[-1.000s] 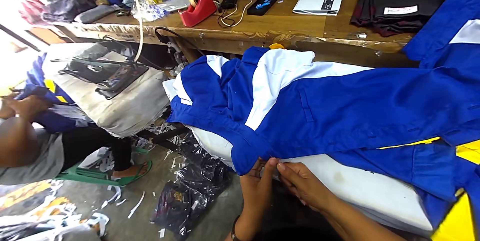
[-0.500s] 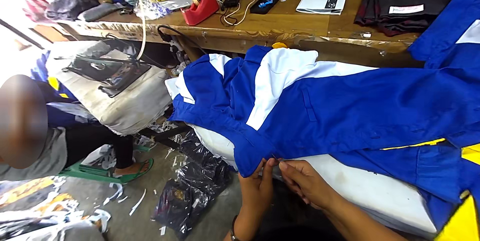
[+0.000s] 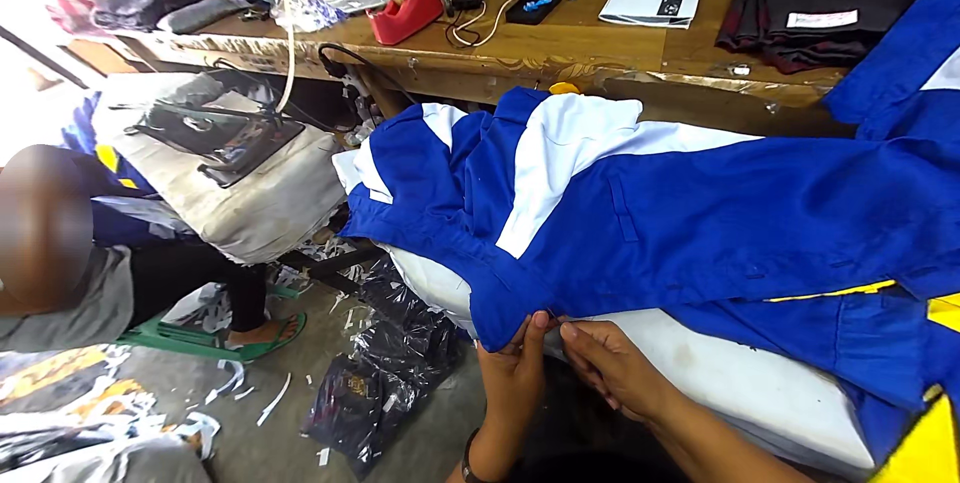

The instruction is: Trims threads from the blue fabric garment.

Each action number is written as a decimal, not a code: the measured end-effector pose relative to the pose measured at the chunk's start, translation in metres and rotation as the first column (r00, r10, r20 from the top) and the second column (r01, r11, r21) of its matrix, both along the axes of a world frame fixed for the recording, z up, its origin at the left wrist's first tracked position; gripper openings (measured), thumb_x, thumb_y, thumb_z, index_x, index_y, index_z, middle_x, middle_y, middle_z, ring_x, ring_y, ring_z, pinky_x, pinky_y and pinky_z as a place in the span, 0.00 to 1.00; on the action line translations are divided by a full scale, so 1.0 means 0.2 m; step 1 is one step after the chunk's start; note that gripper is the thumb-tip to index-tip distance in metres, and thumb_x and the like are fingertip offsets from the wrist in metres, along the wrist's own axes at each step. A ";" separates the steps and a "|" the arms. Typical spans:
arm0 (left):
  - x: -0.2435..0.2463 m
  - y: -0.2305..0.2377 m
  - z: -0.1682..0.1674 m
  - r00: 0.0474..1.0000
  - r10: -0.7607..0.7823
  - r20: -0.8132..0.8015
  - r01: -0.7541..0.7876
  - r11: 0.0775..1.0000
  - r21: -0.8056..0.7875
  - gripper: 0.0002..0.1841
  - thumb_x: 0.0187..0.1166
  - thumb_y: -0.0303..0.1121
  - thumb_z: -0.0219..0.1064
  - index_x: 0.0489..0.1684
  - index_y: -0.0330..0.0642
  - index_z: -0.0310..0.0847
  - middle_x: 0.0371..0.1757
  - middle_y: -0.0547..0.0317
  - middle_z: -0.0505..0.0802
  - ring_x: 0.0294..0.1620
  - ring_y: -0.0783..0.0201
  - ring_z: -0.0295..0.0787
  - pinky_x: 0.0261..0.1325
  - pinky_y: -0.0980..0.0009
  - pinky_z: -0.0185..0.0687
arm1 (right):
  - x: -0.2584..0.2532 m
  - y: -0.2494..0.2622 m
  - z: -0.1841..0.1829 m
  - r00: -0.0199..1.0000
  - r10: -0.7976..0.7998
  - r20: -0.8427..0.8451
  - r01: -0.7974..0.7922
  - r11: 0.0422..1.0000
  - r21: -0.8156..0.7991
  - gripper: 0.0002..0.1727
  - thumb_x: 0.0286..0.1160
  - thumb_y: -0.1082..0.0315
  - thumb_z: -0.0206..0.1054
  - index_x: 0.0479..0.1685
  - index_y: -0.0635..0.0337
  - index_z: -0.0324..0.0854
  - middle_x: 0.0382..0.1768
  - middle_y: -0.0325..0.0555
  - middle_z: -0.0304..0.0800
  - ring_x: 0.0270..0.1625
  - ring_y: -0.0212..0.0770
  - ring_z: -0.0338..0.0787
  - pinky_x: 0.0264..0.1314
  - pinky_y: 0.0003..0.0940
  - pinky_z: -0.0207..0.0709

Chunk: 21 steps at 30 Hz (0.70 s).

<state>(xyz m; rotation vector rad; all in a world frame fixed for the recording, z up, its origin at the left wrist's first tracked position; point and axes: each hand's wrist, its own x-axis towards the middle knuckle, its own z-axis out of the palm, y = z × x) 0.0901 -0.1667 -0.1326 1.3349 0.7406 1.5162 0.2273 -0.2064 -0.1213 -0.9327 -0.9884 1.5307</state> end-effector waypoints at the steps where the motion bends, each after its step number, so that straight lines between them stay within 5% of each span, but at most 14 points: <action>1: 0.00 0.00 0.00 1.000 0.004 -0.012 -0.004 1.000 0.009 0.06 0.80 0.22 0.66 0.40 0.39 0.89 0.37 0.65 0.98 0.41 0.69 0.97 0.53 0.69 0.94 | 0.00 0.00 0.00 1.000 0.000 -0.004 0.000 1.000 -0.003 0.24 0.90 0.56 0.56 0.16 0.44 0.73 0.11 0.20 0.62 0.10 0.14 0.60 0.11 0.11 0.54; 9: 0.01 -0.01 0.03 0.999 -0.010 0.053 0.016 0.993 -0.118 0.03 0.71 0.20 0.74 0.37 0.35 0.89 0.33 0.60 0.97 0.37 0.69 0.96 0.48 0.71 0.94 | -0.02 -0.01 0.00 1.000 0.020 -0.009 -0.020 0.998 -0.058 0.24 0.91 0.55 0.55 0.16 0.44 0.73 0.11 0.21 0.62 0.10 0.15 0.60 0.11 0.11 0.54; 15: 0.05 -0.04 0.01 0.988 0.050 0.146 -0.036 0.994 -0.099 0.05 0.72 0.17 0.71 0.38 0.35 0.88 0.33 0.60 0.97 0.36 0.71 0.95 0.47 0.74 0.93 | -0.05 -0.01 -0.03 0.999 0.017 -0.029 -0.017 1.000 -0.025 0.25 0.92 0.53 0.54 0.16 0.43 0.71 0.12 0.20 0.61 0.12 0.15 0.59 0.12 0.11 0.53; 21: 0.02 -0.01 -0.02 0.997 0.017 0.074 -0.014 0.999 -0.047 0.06 0.79 0.21 0.67 0.39 0.39 0.90 0.37 0.64 0.98 0.40 0.70 0.96 0.53 0.71 0.92 | 0.00 0.00 0.00 0.999 0.033 0.031 -0.033 0.999 -0.014 0.23 0.91 0.54 0.54 0.18 0.43 0.72 0.12 0.21 0.62 0.11 0.15 0.60 0.11 0.11 0.53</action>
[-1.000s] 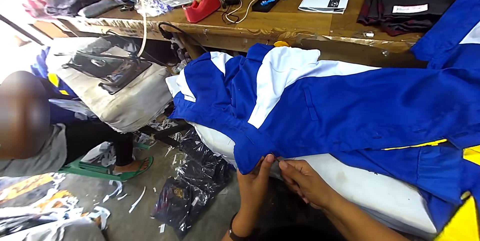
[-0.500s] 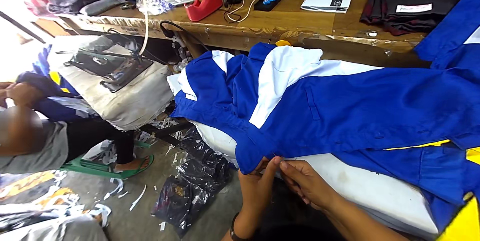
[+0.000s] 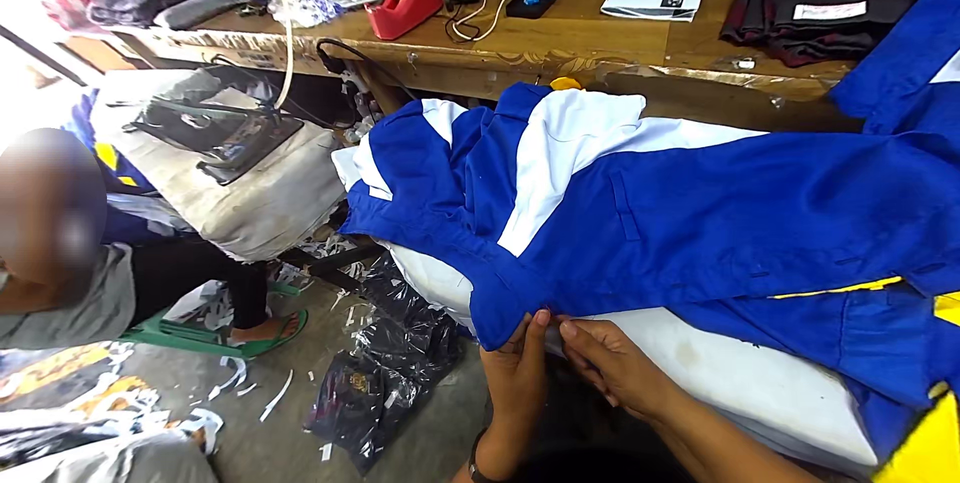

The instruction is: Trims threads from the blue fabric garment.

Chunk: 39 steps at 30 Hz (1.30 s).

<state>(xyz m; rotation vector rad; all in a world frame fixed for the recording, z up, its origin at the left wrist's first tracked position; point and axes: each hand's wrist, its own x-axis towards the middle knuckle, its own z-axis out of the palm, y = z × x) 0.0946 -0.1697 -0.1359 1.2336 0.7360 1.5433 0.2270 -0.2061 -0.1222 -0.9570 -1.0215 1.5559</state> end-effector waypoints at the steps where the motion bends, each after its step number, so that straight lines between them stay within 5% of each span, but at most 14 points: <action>1: 0.00 0.00 0.00 1.000 0.005 -0.004 -0.005 1.000 0.014 0.06 0.80 0.21 0.67 0.40 0.39 0.90 0.37 0.64 0.98 0.41 0.70 0.96 0.53 0.70 0.92 | 0.00 0.00 0.00 1.000 0.004 0.009 -0.004 1.000 0.006 0.23 0.91 0.54 0.54 0.18 0.43 0.72 0.12 0.21 0.62 0.11 0.15 0.60 0.12 0.11 0.53; 16: 0.02 0.00 0.00 0.998 0.065 0.009 -0.065 0.998 -0.011 0.10 0.82 0.22 0.63 0.36 0.38 0.92 0.34 0.65 0.98 0.38 0.70 0.96 0.51 0.71 0.93 | 0.03 -0.01 0.03 0.996 0.073 0.057 -0.072 0.997 -0.027 0.23 0.92 0.53 0.52 0.20 0.43 0.70 0.12 0.22 0.61 0.10 0.16 0.60 0.11 0.12 0.54; 31: 0.02 -0.02 0.02 1.000 0.023 0.011 -0.023 0.999 -0.032 0.02 0.74 0.22 0.73 0.39 0.37 0.90 0.35 0.62 0.98 0.38 0.70 0.96 0.50 0.72 0.93 | 0.00 -0.02 0.01 1.000 0.011 0.006 -0.011 0.999 -0.036 0.24 0.92 0.55 0.53 0.18 0.44 0.73 0.12 0.22 0.62 0.10 0.16 0.61 0.11 0.11 0.55; 39: 0.03 -0.02 0.00 0.990 0.027 0.139 -0.017 0.998 -0.067 0.04 0.73 0.20 0.72 0.39 0.37 0.91 0.36 0.59 0.98 0.39 0.69 0.96 0.51 0.70 0.93 | -0.02 -0.02 0.00 0.999 0.010 -0.035 -0.011 0.999 -0.047 0.24 0.91 0.55 0.54 0.16 0.43 0.72 0.12 0.21 0.61 0.11 0.15 0.59 0.12 0.11 0.52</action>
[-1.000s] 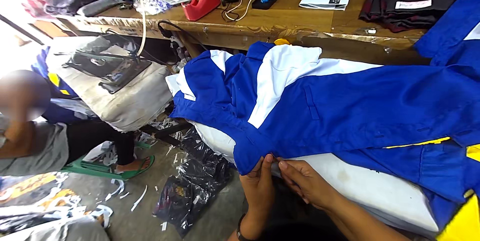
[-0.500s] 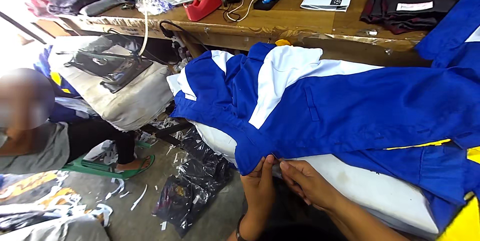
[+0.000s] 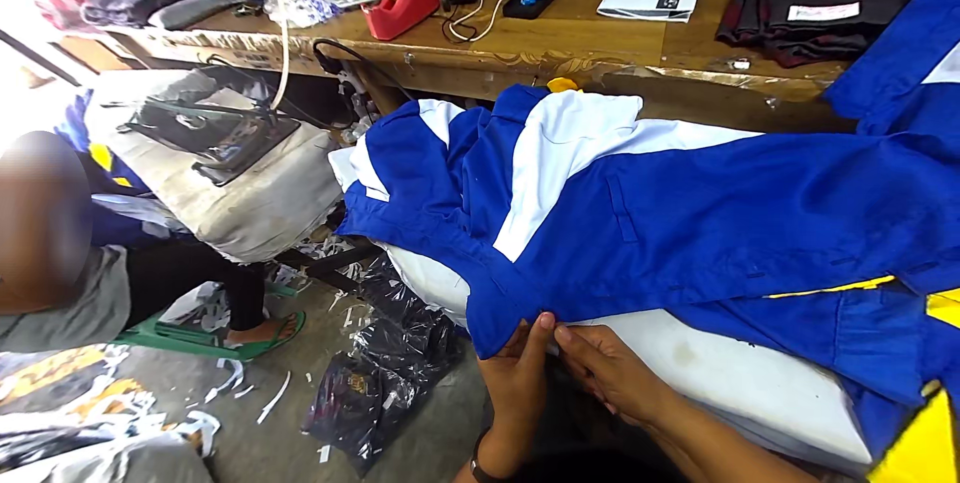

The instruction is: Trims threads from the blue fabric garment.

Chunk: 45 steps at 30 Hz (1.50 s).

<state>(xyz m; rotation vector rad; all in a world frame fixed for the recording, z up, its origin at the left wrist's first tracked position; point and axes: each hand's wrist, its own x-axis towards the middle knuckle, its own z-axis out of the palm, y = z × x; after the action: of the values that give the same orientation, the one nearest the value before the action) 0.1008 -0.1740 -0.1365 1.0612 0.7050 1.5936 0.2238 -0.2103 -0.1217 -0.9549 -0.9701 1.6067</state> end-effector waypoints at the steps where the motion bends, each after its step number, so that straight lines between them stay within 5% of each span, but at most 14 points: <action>1: -0.02 0.01 0.00 0.999 -0.022 -0.037 0.022 1.000 -0.006 0.04 0.77 0.22 0.70 0.38 0.39 0.91 0.37 0.61 0.98 0.40 0.69 0.96 0.53 0.69 0.92 | 0.03 0.00 0.01 0.998 0.038 0.057 -0.038 0.999 0.009 0.24 0.91 0.54 0.53 0.18 0.44 0.72 0.12 0.21 0.62 0.11 0.15 0.60 0.12 0.12 0.53; 4: -0.12 0.06 0.02 0.982 -0.065 -0.177 0.066 0.998 0.001 0.06 0.81 0.22 0.65 0.42 0.39 0.90 0.39 0.64 0.98 0.43 0.68 0.97 0.56 0.67 0.94 | 0.19 -0.01 0.07 0.852 0.183 0.491 -0.286 0.948 0.143 0.25 0.92 0.44 0.48 0.32 0.49 0.78 0.16 0.25 0.70 0.17 0.19 0.70 0.19 0.17 0.66; 6: -0.16 0.08 0.04 0.975 -0.029 -0.219 0.028 1.000 -0.006 0.05 0.77 0.20 0.69 0.40 0.38 0.90 0.36 0.65 0.98 0.38 0.70 0.97 0.50 0.71 0.94 | 0.25 -0.04 0.15 0.690 -0.021 0.723 -0.289 0.908 0.302 0.26 0.92 0.42 0.46 0.39 0.51 0.79 0.19 0.30 0.72 0.22 0.26 0.74 0.25 0.28 0.69; 9: -0.18 0.09 0.06 0.986 -0.059 -0.158 0.053 0.998 -0.041 0.06 0.72 0.20 0.73 0.41 0.38 0.89 0.35 0.63 0.97 0.36 0.71 0.95 0.49 0.72 0.93 | 0.24 0.01 0.27 0.467 -0.391 0.793 -0.167 0.842 0.514 0.33 0.85 0.31 0.50 0.56 0.52 0.81 0.21 0.33 0.77 0.22 0.31 0.76 0.23 0.33 0.70; 12: -0.17 0.09 0.07 0.984 -0.177 -0.029 0.173 0.978 -0.113 0.07 0.74 0.20 0.72 0.45 0.36 0.86 0.40 0.60 0.98 0.41 0.69 0.96 0.53 0.69 0.92 | 0.16 0.12 0.30 0.357 -0.380 0.853 -0.199 0.862 0.467 0.31 0.84 0.37 0.55 0.65 0.55 0.82 0.26 0.41 0.86 0.27 0.43 0.85 0.30 0.48 0.76; 18: -0.19 0.14 0.06 0.954 -0.223 -0.201 0.234 0.972 0.036 0.06 0.80 0.24 0.66 0.39 0.40 0.91 0.37 0.67 0.97 0.39 0.74 0.94 0.51 0.73 0.91 | 0.16 0.27 0.20 0.780 -0.063 0.623 -0.248 0.883 0.399 0.12 0.84 0.59 0.63 0.35 0.56 0.78 0.25 0.28 0.72 0.28 0.18 0.70 0.33 0.15 0.64; 21: -0.19 0.14 0.08 0.951 -0.247 -0.188 0.254 0.967 0.014 0.07 0.80 0.23 0.64 0.38 0.40 0.90 0.36 0.68 0.96 0.39 0.75 0.93 0.51 0.74 0.89 | 0.17 0.28 0.14 0.929 0.022 0.370 -0.165 0.919 0.358 0.06 0.80 0.67 0.66 0.34 0.51 0.77 0.24 0.20 0.73 0.25 0.13 0.71 0.29 0.10 0.63; 25: -0.16 0.15 0.10 0.883 -0.439 0.164 0.466 0.861 -0.203 0.07 0.79 0.24 0.66 0.37 0.38 0.91 0.38 0.57 0.97 0.41 0.68 0.94 0.54 0.68 0.90 | 0.20 0.27 0.12 0.977 0.177 0.118 -0.199 0.957 0.213 0.08 0.80 0.69 0.67 0.37 0.44 0.75 0.21 0.18 0.76 0.17 0.13 0.70 0.18 0.10 0.63; 27: -0.16 0.17 0.10 0.849 -0.503 0.165 0.528 0.826 -0.197 0.05 0.78 0.24 0.68 0.40 0.40 0.90 0.39 0.57 0.97 0.41 0.68 0.95 0.54 0.68 0.90 | 0.24 0.27 0.14 0.957 0.153 0.248 -0.221 0.935 0.277 0.07 0.81 0.66 0.67 0.35 0.46 0.76 0.22 0.19 0.75 0.20 0.13 0.70 0.22 0.09 0.64; 31: -0.17 0.21 0.18 0.816 -0.572 -0.084 0.563 0.819 -0.107 0.06 0.77 0.23 0.68 0.40 0.43 0.92 0.37 0.68 0.97 0.38 0.75 0.93 0.48 0.75 0.90 | 0.38 0.21 0.30 0.507 -0.227 0.832 -0.382 0.806 0.453 0.26 0.80 0.36 0.60 0.40 0.51 0.83 0.25 0.31 0.79 0.30 0.27 0.78 0.33 0.32 0.70; 34: -0.16 0.26 0.23 0.762 -0.621 -0.185 0.613 0.783 -0.106 0.07 0.78 0.24 0.67 0.36 0.44 0.91 0.34 0.72 0.96 0.36 0.79 0.91 0.46 0.77 0.88 | 0.45 0.16 0.48 0.184 -0.510 0.840 -0.516 0.678 0.524 0.33 0.83 0.30 0.48 0.35 0.48 0.84 0.23 0.31 0.78 0.27 0.31 0.80 0.26 0.35 0.67; 39: -0.17 0.31 0.28 0.822 -0.534 -0.200 0.532 0.844 -0.068 0.08 0.82 0.26 0.63 0.37 0.44 0.89 0.34 0.71 0.95 0.36 0.77 0.90 0.47 0.76 0.87 | 0.49 0.15 0.58 0.207 -0.571 0.794 -0.446 0.668 0.596 0.31 0.63 0.25 0.64 0.34 0.45 0.81 0.19 0.22 0.74 0.22 0.21 0.73 0.22 0.25 0.63; 42: -0.22 0.39 0.40 0.903 -0.362 -0.230 0.361 0.931 -0.047 0.10 0.83 0.25 0.58 0.35 0.46 0.86 0.34 0.69 0.94 0.38 0.75 0.91 0.51 0.72 0.89 | 0.55 0.11 0.37 0.273 -0.530 0.803 -0.311 0.741 0.595 0.41 0.56 0.24 0.71 0.52 0.53 0.87 0.29 0.38 0.85 0.28 0.35 0.81 0.27 0.39 0.75; 45: -0.22 0.52 0.58 0.915 -0.294 -0.275 0.308 0.951 0.006 0.11 0.85 0.26 0.58 0.36 0.48 0.87 0.37 0.70 0.95 0.42 0.74 0.91 0.56 0.70 0.88 | 0.71 0.07 0.20 0.094 -0.643 0.760 -0.206 0.734 0.647 0.22 0.65 0.49 0.72 0.51 0.55 0.89 0.44 0.49 0.91 0.37 0.51 0.92 0.28 0.55 0.81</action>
<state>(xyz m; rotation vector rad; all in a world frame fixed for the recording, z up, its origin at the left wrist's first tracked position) 0.0568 -0.0694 -0.0215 1.3723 0.6475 1.2175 0.3652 -0.1966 -0.0824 -1.5864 -1.9590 -0.0749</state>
